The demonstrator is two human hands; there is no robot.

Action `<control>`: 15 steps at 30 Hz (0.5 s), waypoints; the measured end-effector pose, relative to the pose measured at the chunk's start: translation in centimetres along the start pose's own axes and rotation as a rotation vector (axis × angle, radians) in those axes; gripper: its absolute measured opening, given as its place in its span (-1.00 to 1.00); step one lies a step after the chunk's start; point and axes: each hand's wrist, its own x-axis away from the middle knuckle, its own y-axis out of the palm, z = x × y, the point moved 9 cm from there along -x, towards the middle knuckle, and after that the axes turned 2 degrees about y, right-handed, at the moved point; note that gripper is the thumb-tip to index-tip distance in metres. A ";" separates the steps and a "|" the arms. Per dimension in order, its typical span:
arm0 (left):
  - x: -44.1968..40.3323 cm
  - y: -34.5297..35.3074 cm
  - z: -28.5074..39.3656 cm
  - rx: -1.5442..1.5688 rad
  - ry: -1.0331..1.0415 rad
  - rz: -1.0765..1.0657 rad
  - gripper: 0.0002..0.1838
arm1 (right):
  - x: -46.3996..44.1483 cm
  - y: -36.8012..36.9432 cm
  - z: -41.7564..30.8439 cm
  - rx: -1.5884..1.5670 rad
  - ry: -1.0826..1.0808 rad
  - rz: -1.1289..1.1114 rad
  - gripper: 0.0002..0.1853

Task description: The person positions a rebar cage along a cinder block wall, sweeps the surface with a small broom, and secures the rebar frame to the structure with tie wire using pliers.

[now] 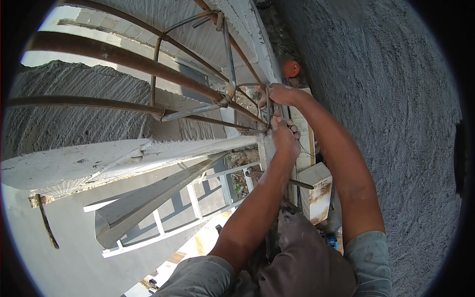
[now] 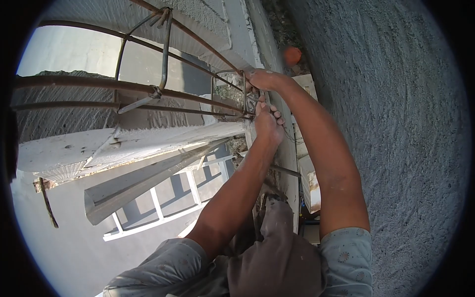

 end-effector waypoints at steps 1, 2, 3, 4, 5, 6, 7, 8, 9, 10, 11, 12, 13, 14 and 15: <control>0.2 -0.4 -0.2 -0.033 0.012 0.009 -0.67 | 0.2 0.2 -0.2 0.000 -0.028 -0.022 -0.47; 0.2 -0.4 -0.3 -0.007 0.011 0.008 -0.68 | 0.4 0.1 -0.5 0.001 -0.056 -0.041 -0.48; 0.1 -0.5 -0.4 0.019 0.011 0.008 -0.68 | 0.5 0.2 -0.8 0.002 -0.086 -0.061 -0.50; 0.0 -0.5 -0.3 0.046 0.015 0.006 -0.68 | 0.1 0.1 -0.5 0.011 -0.076 -0.029 -0.41; 0.1 0.1 0.0 0.152 -0.010 -0.002 -0.68 | -0.7 0.5 0.5 0.021 -0.067 0.005 -0.32; 0.2 0.7 0.3 0.257 -0.035 -0.010 -0.69 | -1.5 1.0 1.3 -0.013 -0.061 0.008 -0.29; 0.3 1.2 0.7 0.362 -0.057 -0.019 -0.69 | -2.4 1.7 2.4 -0.047 -0.054 0.012 -0.25; 0.2 1.5 0.8 0.386 -0.077 -0.040 -0.70 | -3.1 2.3 2.9 -0.125 -0.053 -0.014 -0.28; 0.2 1.7 1.0 0.408 -0.097 -0.062 -0.70 | -3.7 2.6 3.6 -0.155 -0.056 -0.020 -0.33; 0.2 1.9 0.8 0.432 -0.120 -0.085 -0.71 | -3.4 2.5 3.2 -0.185 -0.058 -0.027 -0.37; 0.3 1.7 0.7 0.404 -0.122 -0.098 -0.71 | -3.0 2.4 2.9 -0.163 -0.063 -0.013 -0.42; 0.4 1.3 0.6 0.374 -0.123 -0.116 -0.72 | -2.2 1.3 3.0 -0.203 -0.068 0.098 -0.46; 0.5 0.8 0.4 0.344 -0.128 -0.127 -0.73 | -0.8 0.0 2.8 -0.240 -0.077 0.210 -0.50; 0.9 0.7 0.2 0.322 -0.138 -0.119 -0.73 | 2.5 -2.4 2.5 -0.335 -0.085 0.411 -0.54; 1.2 0.7 0.2 0.310 -0.143 -0.111 -0.74 | 6.0 -4.4 2.5 -0.419 -0.098 0.606 -0.58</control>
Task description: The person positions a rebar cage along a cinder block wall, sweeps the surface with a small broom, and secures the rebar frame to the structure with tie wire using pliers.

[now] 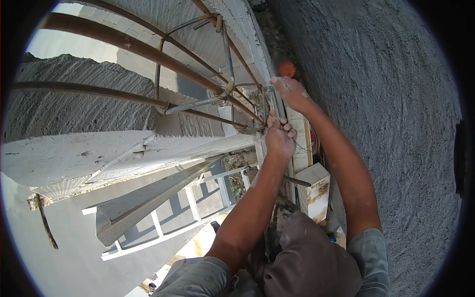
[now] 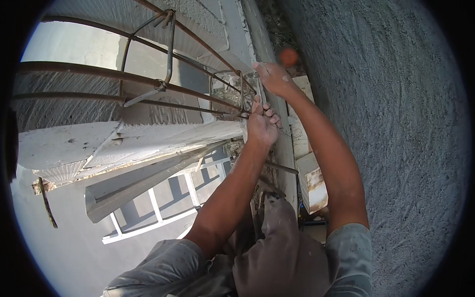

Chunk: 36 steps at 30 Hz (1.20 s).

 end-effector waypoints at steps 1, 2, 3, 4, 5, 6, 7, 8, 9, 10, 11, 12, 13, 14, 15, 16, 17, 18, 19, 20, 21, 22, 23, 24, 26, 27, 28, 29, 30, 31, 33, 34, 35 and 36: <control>0.4 -0.3 -0.1 -0.010 -0.004 0.015 -0.74 | 2.2 -2.5 0.1 0.018 0.041 0.123 -0.65; 0.7 -0.6 -0.1 -0.047 0.007 0.039 -0.74 | 4.7 -5.2 0.7 0.035 0.079 0.254 -0.72; 0.8 -0.7 0.0 -0.086 0.021 0.055 -0.74 | 7.1 -6.3 2.2 0.088 0.106 0.274 -0.77; 1.0 -1.0 0.1 -0.127 0.035 0.079 -0.74 | 9.9 -6.9 3.7 0.139 0.137 0.289 -0.81; 1.2 -1.1 0.1 -0.142 0.031 0.068 -0.74 | 12.7 -5.6 5.2 0.177 0.224 0.107 -0.79; 1.3 -1.0 0.3 -0.158 0.030 0.052 -0.74 | 15.5 -4.1 6.2 0.213 0.305 -0.072 -0.78; 1.5 -1.3 0.4 -0.181 0.024 0.045 -0.73 | 18.0 -2.8 5.1 0.283 0.225 -0.158 -0.72; 1.8 -1.6 0.4 -0.198 0.016 0.056 -0.73 | 20.4 -1.3 3.8 0.351 0.145 -0.238 -0.64; 2.0 -1.5 0.6 -0.216 0.010 0.063 -0.73 | 22.7 -0.2 2.9 0.452 0.105 -0.254 -0.50; 2.1 -1.5 0.7 -0.232 0.008 0.070 -0.72 | 24.3 1.0 2.0 0.553 0.062 -0.273 -0.34; 2.1 -1.5 0.8 -0.250 0.015 0.069 -0.72 | 25.1 2.0 1.7 0.547 0.095 -0.330 -0.26; 2.3 -1.7 0.9 -0.265 0.021 0.073 -0.73 | 26.0 2.8 1.2 0.540 0.128 -0.393 -0.19; 2.2 -1.4 1.0 -0.280 0.030 0.066 -0.73 | 26.5 3.5 0.9 0.536 0.156 -0.449 -0.10; 2.4 -0.8 0.9 -0.281 0.018 0.063 -0.72 | 26.8 4.5 0.5 0.584 0.145 -0.480 -0.09; 2.9 -0.4 0.8 -0.280 0.006 0.066 -0.72 | 27.4 5.7 0.4 0.631 0.135 -0.518 -0.07; 3.2 -0.3 0.8 -0.276 -0.004 0.071 -0.71 | 27.8 6.7 0.6 0.679 0.122 -0.559 -0.05; 3.2 -0.5 0.9 -0.294 -0.007 0.074 -0.71 | 28.0 7.4 1.5 0.576 0.180 -0.592 -0.05; 3.3 -0.6 1.1 -0.314 -0.011 0.077 -0.71 | 28.3 8.1 2.7 0.471 0.238 -0.625 -0.04; 3.4 -0.8 1.1 -0.335 -0.018 0.081 -0.70 | 28.6 8.4 3.2 0.365 0.298 -0.654 -0.03; 3.4 -0.8 1.2 -0.330 -0.036 0.069 -0.70 | 28.6 7.9 3.2 0.300 0.292 -0.610 -0.06; 3.4 -0.9 1.5 -0.323 -0.052 0.058 -0.70 | 28.6 7.1 3.0 0.236 0.284 -0.569 -0.08; 3.4 -1.0 1.7 -0.315 -0.068 0.049 -0.69 | 28.7 6.1 2.7 0.172 0.277 -0.530 -0.10; 3.5 -1.0 1.8 -0.326 -0.081 0.034 -0.68 | 29.2 4.8 2.8 0.067 0.332 -0.498 -0.12; 3.6 -0.9 2.0 -0.334 -0.091 0.019 -0.66 | 29.7 3.2 3.2 -0.036 0.384 -0.467 -0.15; 3.8 -0.8 2.4 -0.353 -0.098 0.011 -0.63 | 31.2 0.7 5.7 -0.239 0.471 -0.399 -0.21; 3.9 -0.9 2.4 -0.364 -0.096 0.017 -0.63 | 32.3 -0.5 7.8 -0.338 0.507 -0.361 -0.24; 4.0 -1.1 2.3 -0.376 -0.095 0.024 -0.62 | 32.6 -1.4 8.5 -0.438 0.543 -0.320 -0.27; 4.0 -1.1 2.3 -0.399 -0.087 0.018 -0.62 | 32.3 -2.2 8.7 -0.467 0.513 -0.274 -0.29; 4.0 -1.5 2.1 -0.421 -0.077 0.011 -0.61 | 31.4 -3.3 8.2 -0.495 0.481 -0.229 -0.31; 4.0 -2.1 2.0 -0.444 -0.068 0.010 -0.60 | 30.5 -4.5 7.7 -0.527 0.452 -0.188 -0.34; 4.0 -2.9 1.6 -0.507 -0.047 -0.001 -0.59 | 27.8 -6.0 8.1 0.038 0.422 -0.267 -0.41; 3.9 -3.0 1.4 -0.539 -0.035 -0.011 -0.58 | 25.9 -6.2 7.0 0.187 0.334 -0.212 -0.43; 4.0 -3.1 1.2 -0.571 -0.032 -0.015 -0.58 | 24.0 -6.0 5.8 0.333 0.245 -0.160 -0.45; 4.1 -3.2 1.2 -0.603 -0.026 -0.018 -0.58 | 22.3 -5.4 4.9 0.404 0.265 -0.196 -0.45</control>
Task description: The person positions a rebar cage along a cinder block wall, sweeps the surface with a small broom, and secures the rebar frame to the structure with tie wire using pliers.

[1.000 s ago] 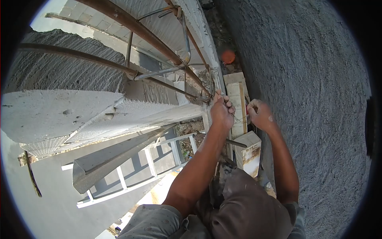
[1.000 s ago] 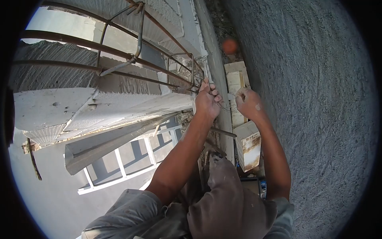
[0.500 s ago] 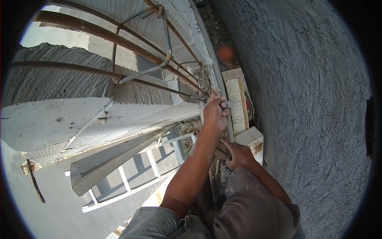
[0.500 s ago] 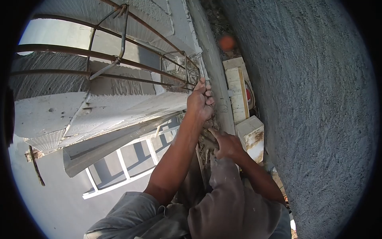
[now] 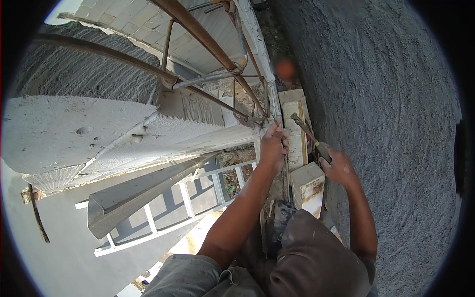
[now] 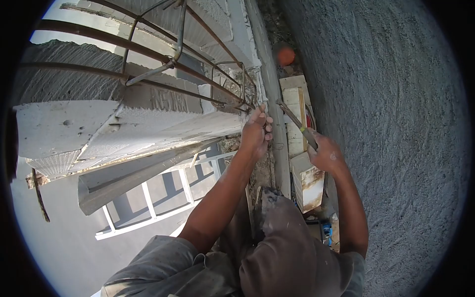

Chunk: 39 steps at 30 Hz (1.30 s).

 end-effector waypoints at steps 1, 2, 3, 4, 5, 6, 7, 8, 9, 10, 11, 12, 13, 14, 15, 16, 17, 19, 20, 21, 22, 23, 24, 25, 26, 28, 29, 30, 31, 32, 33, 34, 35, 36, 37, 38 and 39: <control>0.0 -0.1 0.0 -0.031 0.007 0.001 -0.58 | -1.4 -0.5 -1.8 0.073 0.019 -0.031 -0.45; 0.0 -0.3 -0.2 -0.034 0.007 0.008 -0.58 | -2.5 -0.6 -3.1 0.148 0.039 -0.065 -0.45; -0.1 -0.4 -0.4 -0.034 0.008 0.015 -0.57 | -3.6 -0.4 -4.2 0.179 0.039 -0.088 -0.44; -0.3 -0.5 -0.7 -0.034 0.010 0.020 -0.57 | -4.6 -0.3 -5.2 0.211 0.038 -0.109 -0.43; -0.6 -0.8 -1.1 -0.056 0.011 0.025 -0.57 | -5.3 -0.1 -5.9 0.245 0.038 -0.131 -0.42; -0.9 -0.9 -1.5 -0.077 0.013 0.029 -0.58 | -5.9 0.1 -6.5 0.273 0.017 -0.128 -0.40; -1.2 -1.1 -1.8 -0.097 0.015 0.032 -0.58 | -6.6 0.5 -6.9 0.302 -0.004 -0.125 -0.38; -1.4 -1.4 -2.1 -0.102 0.017 0.041 -0.58 | -7.0 0.9 -7.3 0.331 -0.024 -0.123 -0.36; -1.6 -1.6 -2.5 -0.105 0.020 0.048 -0.58 | -7.2 1.0 -7.7 0.318 -0.017 -0.105 -0.36; -1.7 -1.7 -2.6 -0.109 0.021 0.056 -0.58 | -7.3 1.2 -8.1 0.304 -0.010 -0.087 -0.35; -1.8 -1.7 -2.7 -0.103 0.030 0.051 -0.58 | -7.4 1.5 -8.5 0.290 -0.003 -0.070 -0.35; -1.8 -1.8 -2.8 -0.099 0.035 0.048 -0.58 | -7.3 2.0 -8.7 0.286 0.020 -0.055 -0.34; -1.8 -1.8 -2.9 -0.097 0.041 0.042 -0.58 | -7.3 2.3 -8.8 0.280 0.044 -0.037 -0.34; -1.8 -1.8 -2.9 -0.093 0.045 0.040 -0.59 | -7.4 2.4 -8.9 0.275 0.068 -0.014 -0.33; -1.7 -1.8 -2.9 -0.087 0.050 0.039 -0.59 | -7.5 2.7 -8.9 0.276 0.089 -0.030 -0.33; -1.6 -1.8 -2.8 -0.084 0.056 0.038 -0.60 | -7.6 3.0 -8.9 0.275 0.110 -0.046 -0.34; -1.3 -1.8 -2.8 -0.036 0.058 0.037 -0.60 | -7.6 3.2 -8.8 0.273 0.132 -0.063 -0.34; -1.2 -1.8 -2.8 0.059 0.063 0.031 -0.60 | -8.1 3.3 -8.5 0.188 0.142 -0.135 -0.36; -1.2 -2.0 -2.9 0.040 0.060 0.032 -0.60 | -8.4 3.3 -8.3 0.143 0.149 -0.173 -0.37; -1.2 -2.1 -2.9 0.021 0.057 0.033 -0.59 | -8.6 3.1 -8.4 0.126 0.127 -0.183 -0.38; -1.2 -2.2 -2.9 0.001 0.054 0.033 -0.59 | -8.8 2.7 -8.5 0.110 0.106 -0.191 -0.39; -1.2 -2.1 -2.9 -0.038 0.055 0.036 -0.60 | -9.2 2.3 -8.6 0.095 0.083 -0.198 -0.40; -1.2 -2.1 -2.8 -0.078 0.056 0.037 -0.60 | -9.5 2.1 -8.6 0.104 0.063 -0.200 -0.37; -1.3 -2.0 -2.7 -0.117 0.058 0.039 -0.60 | -9.9 1.9 -8.7 0.114 0.042 -0.202 -0.34; -1.3 -1.9 -2.6 -0.133 0.062 0.039 -0.60 | -10.1 1.7 -8.9 0.126 0.020 -0.205 -0.31; -1.4 -1.9 -2.6 -0.166 0.068 0.041 -0.59 | -10.1 1.2 -9.5 0.170 0.031 -0.216 -0.30; -1.4 -1.8 -2.4 -0.174 0.076 0.038 -0.59 | -10.1 1.0 -9.8 0.193 0.036 -0.221 -0.30; -1.4 -1.9 -2.4 -0.181 0.081 0.038 -0.59 | -10.3 1.1 -9.6 0.224 0.048 -0.228 -0.31; -1.3 -1.9 -2.4 -0.188 0.085 0.038 -0.58 | -10.5 1.3 -9.5 0.254 0.060 -0.235 -0.32; -1.3 -1.9 -2.3 -0.198 0.087 0.041 -0.58 | -10.5 1.4 -9.4 0.285 0.072 -0.240 -0.33; -1.3 -1.8 -2.3 -0.206 0.086 0.045 -0.58 | -10.4 1.4 -9.5 0.311 0.070 -0.244 -0.34; -1.4 -1.9 -2.3 -0.214 0.087 0.048 -0.57 | -10.1 1.1 -10.3 0.339 0.067 -0.247 -0.36; -1.4 -1.9 -2.4 -0.218 0.093 0.050 -0.57 | -9.9 0.8 -10.9 0.365 0.064 -0.248 -0.38; -1.5 -2.0 -2.3 -0.222 0.099 0.052 -0.57 | -9.8 0.7 -11.3 0.363 0.060 -0.263 -0.38; -1.5 -2.0 -2.3 -0.225 0.105 0.055 -0.57 | -9.8 0.7 -11.6 0.360 0.055 -0.279 -0.39; -1.5 -2.0 -2.4 -0.223 0.101 0.053 -0.57 | -9.8 0.6 -11.9 0.357 0.050 -0.296 -0.39; -1.5 -2.0 -2.4 -0.222 0.097 0.051 -0.58 | -9.8 0.2 -12.0 0.396 0.047 -0.279 -0.40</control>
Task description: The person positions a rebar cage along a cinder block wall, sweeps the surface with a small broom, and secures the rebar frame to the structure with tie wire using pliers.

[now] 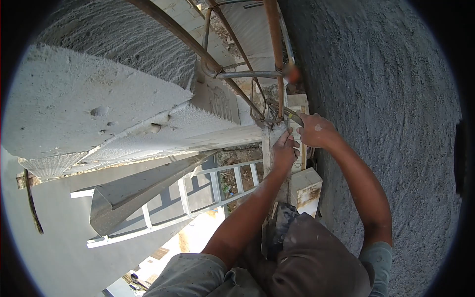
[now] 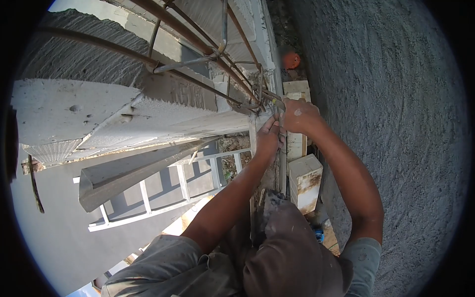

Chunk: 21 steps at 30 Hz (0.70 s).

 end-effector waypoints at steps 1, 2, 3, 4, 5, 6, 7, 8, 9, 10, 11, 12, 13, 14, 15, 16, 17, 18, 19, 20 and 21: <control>0.0 0.0 0.0 -0.001 -0.004 -0.003 -0.59 | 0.2 -0.4 0.1 0.037 0.007 0.017 -0.41; 0.0 -0.1 -0.1 0.028 -0.009 -0.008 -0.59 | 0.2 -0.7 0.2 0.074 0.015 0.034 -0.42; 0.0 -0.1 -0.1 0.057 -0.012 -0.013 -0.59 | -0.5 -0.4 0.7 0.034 -0.024 0.033 -0.43; 0.1 -0.2 -0.2 0.087 -0.018 -0.017 -0.59 | -1.6 0.5 1.8 -0.005 -0.064 0.031 -0.44; 0.4 -0.3 -0.4 0.176 -0.030 -0.023 -0.60 | -2.1 1.1 2.5 -0.044 -0.103 0.027 -0.45; 0.6 -0.4 -0.4 0.263 -0.039 -0.032 -0.62 | -2.5 1.6 3.5 -0.076 -0.106 0.010 -0.44; 0.9 -0.3 0.1 0.352 -0.047 -0.041 -0.63 | -2.7 2.0 4.0 -0.109 -0.110 -0.008 -0.44; 1.2 0.0 0.7 0.471 -0.060 -0.076 -0.65 | -2.9 2.3 4.3 -0.141 -0.114 -0.026 -0.43; 1.4 0.3 1.4 0.592 -0.073 -0.110 -0.68 | -3.1 2.7 4.4 -0.182 -0.125 0.000 -0.42; 1.8 0.7 2.1 0.716 -0.087 -0.139 -0.70 | -2.6 3.3 4.1 -0.223 -0.136 0.020 -0.41; 1.6 1.2 2.7 0.802 -0.097 -0.158 -0.72 | -2.2 3.5 3.8 -0.263 -0.146 0.046 -0.40; 1.2 2.1 3.6 0.890 -0.107 -0.184 -0.75 | -1.9 3.8 3.9 -0.261 -0.132 0.022 -0.38; 0.8 3.1 4.6 0.982 -0.113 -0.210 -0.78 | -1.2 3.3 3.2 -0.254 -0.121 -0.001 -0.36; 0.7 3.6 5.1 1.000 -0.099 -0.205 -0.77 | -1.1 3.3 2.7 -0.251 -0.113 -0.031 -0.35; 0.9 4.1 5.4 1.015 -0.090 -0.194 -0.76 | -2.7 4.8 4.2 -0.278 -0.143 -0.026 -0.37; 1.0 4.6 5.8 1.030 -0.084 -0.185 -0.75 | -2.9 4.4 4.3 -0.209 -0.126 -0.004 -0.38; 1.1 5.1 6.4 1.046 -0.084 -0.183 -0.75 | -2.9 3.8 4.4 -0.139 -0.109 0.021 -0.39; 1.1 5.7 7.1 1.060 -0.088 -0.182 -0.75 | -2.7 3.3 4.6 -0.070 -0.089 0.047 -0.40; 0.8 6.0 7.5 1.076 -0.086 -0.183 -0.76 | -2.3 2.6 4.4 0.038 -0.089 0.099 -0.41; 0.3 6.3 7.8 1.108 -0.081 -0.185 -0.75 | -2.0 1.8 4.0 0.148 -0.091 0.155 -0.42; -0.2 6.7 8.3 1.137 -0.075 -0.191 -0.75 | -1.8 1.0 3.8 0.256 -0.092 0.216 -0.44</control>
